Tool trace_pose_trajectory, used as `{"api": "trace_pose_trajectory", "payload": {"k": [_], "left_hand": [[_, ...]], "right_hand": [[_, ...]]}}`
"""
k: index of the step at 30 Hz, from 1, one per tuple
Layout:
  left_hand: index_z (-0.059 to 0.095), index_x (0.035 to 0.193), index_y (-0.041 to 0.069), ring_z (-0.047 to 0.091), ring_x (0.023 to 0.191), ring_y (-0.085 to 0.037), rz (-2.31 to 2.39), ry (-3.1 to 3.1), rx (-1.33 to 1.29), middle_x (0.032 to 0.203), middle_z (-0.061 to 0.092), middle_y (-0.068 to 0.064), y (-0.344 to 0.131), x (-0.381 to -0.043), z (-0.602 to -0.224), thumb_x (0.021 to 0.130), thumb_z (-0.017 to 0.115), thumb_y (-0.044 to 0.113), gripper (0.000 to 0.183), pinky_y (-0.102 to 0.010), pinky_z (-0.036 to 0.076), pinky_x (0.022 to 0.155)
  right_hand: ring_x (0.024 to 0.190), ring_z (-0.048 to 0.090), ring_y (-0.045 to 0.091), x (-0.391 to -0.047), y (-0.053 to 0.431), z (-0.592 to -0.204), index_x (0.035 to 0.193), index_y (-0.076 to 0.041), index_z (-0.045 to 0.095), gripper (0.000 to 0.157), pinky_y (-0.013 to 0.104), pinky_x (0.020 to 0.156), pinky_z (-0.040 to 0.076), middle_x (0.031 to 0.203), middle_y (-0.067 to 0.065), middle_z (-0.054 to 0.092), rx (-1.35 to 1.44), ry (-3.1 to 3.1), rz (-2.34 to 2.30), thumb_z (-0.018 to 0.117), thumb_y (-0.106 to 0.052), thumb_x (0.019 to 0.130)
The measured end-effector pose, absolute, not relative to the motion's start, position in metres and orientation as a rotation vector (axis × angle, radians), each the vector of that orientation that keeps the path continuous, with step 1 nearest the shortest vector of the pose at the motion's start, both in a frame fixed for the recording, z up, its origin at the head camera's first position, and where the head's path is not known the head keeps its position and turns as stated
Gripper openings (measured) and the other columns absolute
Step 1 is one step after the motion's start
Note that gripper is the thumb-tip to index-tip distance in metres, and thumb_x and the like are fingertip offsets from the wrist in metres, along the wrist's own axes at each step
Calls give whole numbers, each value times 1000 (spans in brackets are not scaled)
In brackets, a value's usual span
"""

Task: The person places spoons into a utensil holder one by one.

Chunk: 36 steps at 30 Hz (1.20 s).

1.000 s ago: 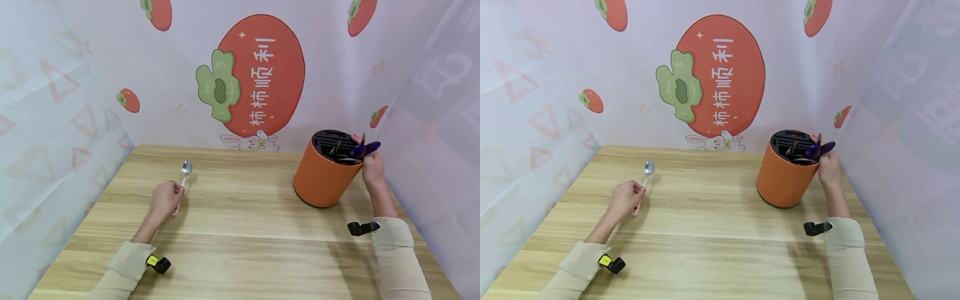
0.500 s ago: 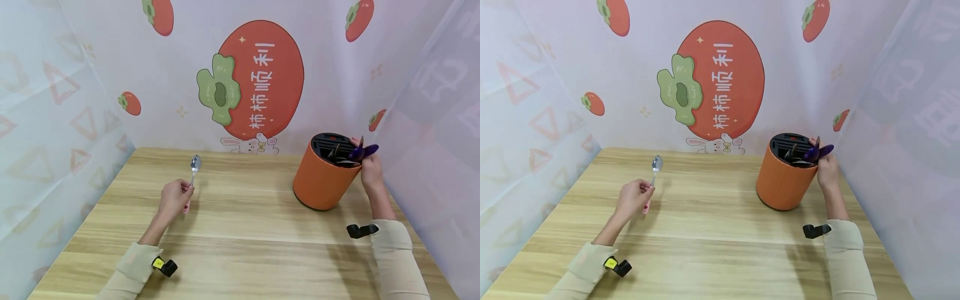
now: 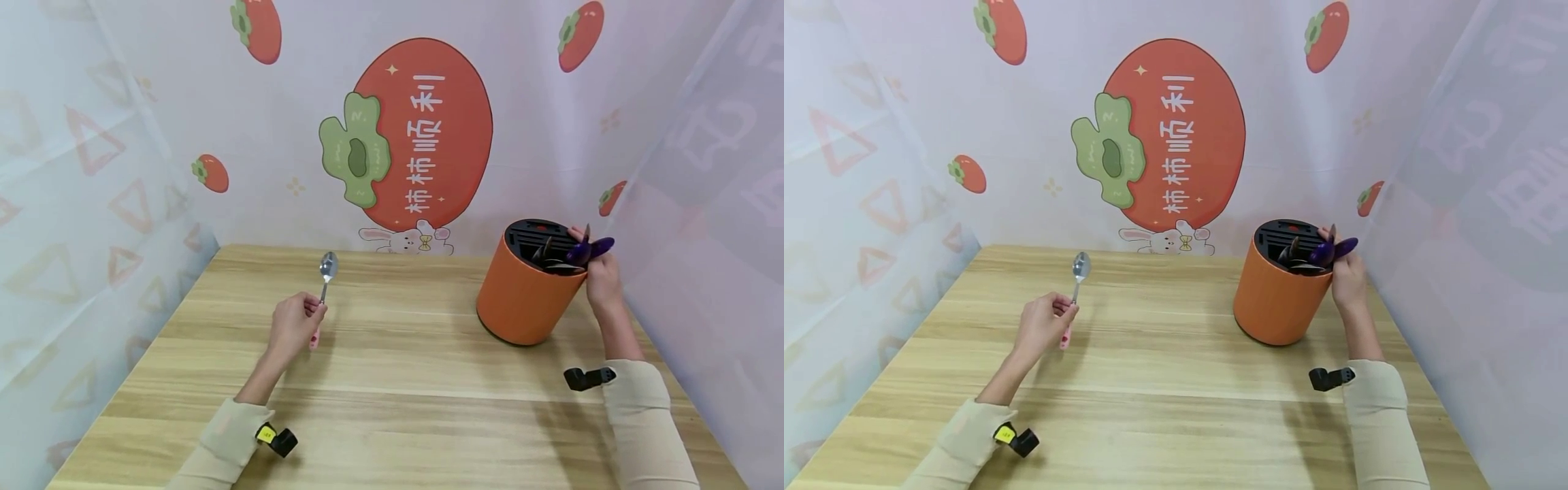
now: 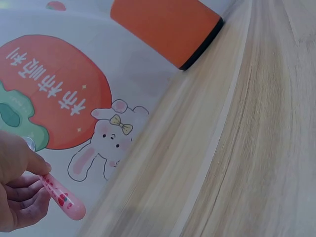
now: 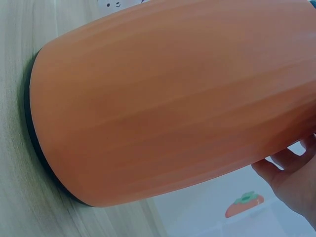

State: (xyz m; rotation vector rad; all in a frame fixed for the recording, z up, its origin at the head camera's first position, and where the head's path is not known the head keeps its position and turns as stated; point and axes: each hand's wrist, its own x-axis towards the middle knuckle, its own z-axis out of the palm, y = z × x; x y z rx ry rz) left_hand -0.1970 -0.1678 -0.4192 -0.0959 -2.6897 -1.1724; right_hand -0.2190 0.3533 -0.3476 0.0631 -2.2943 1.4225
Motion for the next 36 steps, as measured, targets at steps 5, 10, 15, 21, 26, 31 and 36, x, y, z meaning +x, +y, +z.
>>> {"api": "trace_pose_trajectory", "payload": {"k": [5, 10, 15, 21, 26, 31, 36], "left_hand": [[68, 94, -2, 67, 70, -18, -1134, -2652, -129, 85, 71, -13, -158, -199, -419, 90, 71, 12, 15, -28, 56, 65], [69, 93, -1, 68, 70, -19, -1153, -2620, -176, 83, 71, -12, -145, -200, -415, 89, 72, 12, 14, -32, 58, 67], [69, 92, 0, 67, 70, -18, -1158, -2603, -180, 82, 71, -11, -135, -202, -412, 89, 73, 12, 13, -29, 56, 66], [68, 91, 0, 66, 69, -17, -1216, -2567, -203, 82, 70, -10, -122, -205, -408, 90, 72, 12, 12, -22, 55, 61], [68, 90, -1, 66, 65, -16, -1282, -2514, -249, 81, 70, -11, -105, -206, -404, 90, 72, 10, 11, -19, 54, 53], [68, 90, -1, 66, 65, -16, -1305, -2487, -288, 80, 69, -11, -87, -207, -401, 90, 72, 9, 11, -19, 54, 53], [69, 90, -1, 67, 69, -19, -1253, -2427, -371, 79, 70, -10, -71, -208, -398, 88, 74, 8, 11, -25, 56, 61]], "right_hand": [[146, 33, 15, -219, 352, -347, 145, 5, 45, 51, 28, 123, 19, 158, 16, 39, 48, -2295, 1431, 26, -25, 109], [151, 26, 26, -220, 352, -344, 146, 4, 44, 53, 32, 125, 15, 159, 16, 36, 35, -2294, 1461, 27, -31, 109], [149, 31, 28, -222, 350, -343, 144, 5, 46, 50, 28, 123, 20, 157, 17, 39, 61, -2282, 1450, 26, -25, 109], [150, 28, 31, -224, 351, -343, 143, 7, 46, 51, 31, 125, 17, 157, 20, 37, 59, -2281, 1439, 28, -26, 109], [149, 31, 27, -224, 352, -344, 142, 6, 47, 51, 30, 124, 18, 156, 19, 40, 39, -2285, 1414, 28, -26, 109], [149, 31, 29, -222, 353, -346, 143, 8, 46, 49, 26, 123, 20, 156, 18, 40, 51, -2280, 1441, 26, -21, 108], [149, 30, 30, -221, 354, -347, 144, 7, 45, 51, 26, 122, 21, 156, 22, 38, 67, -2287, 1447, 23, -21, 108]]}}
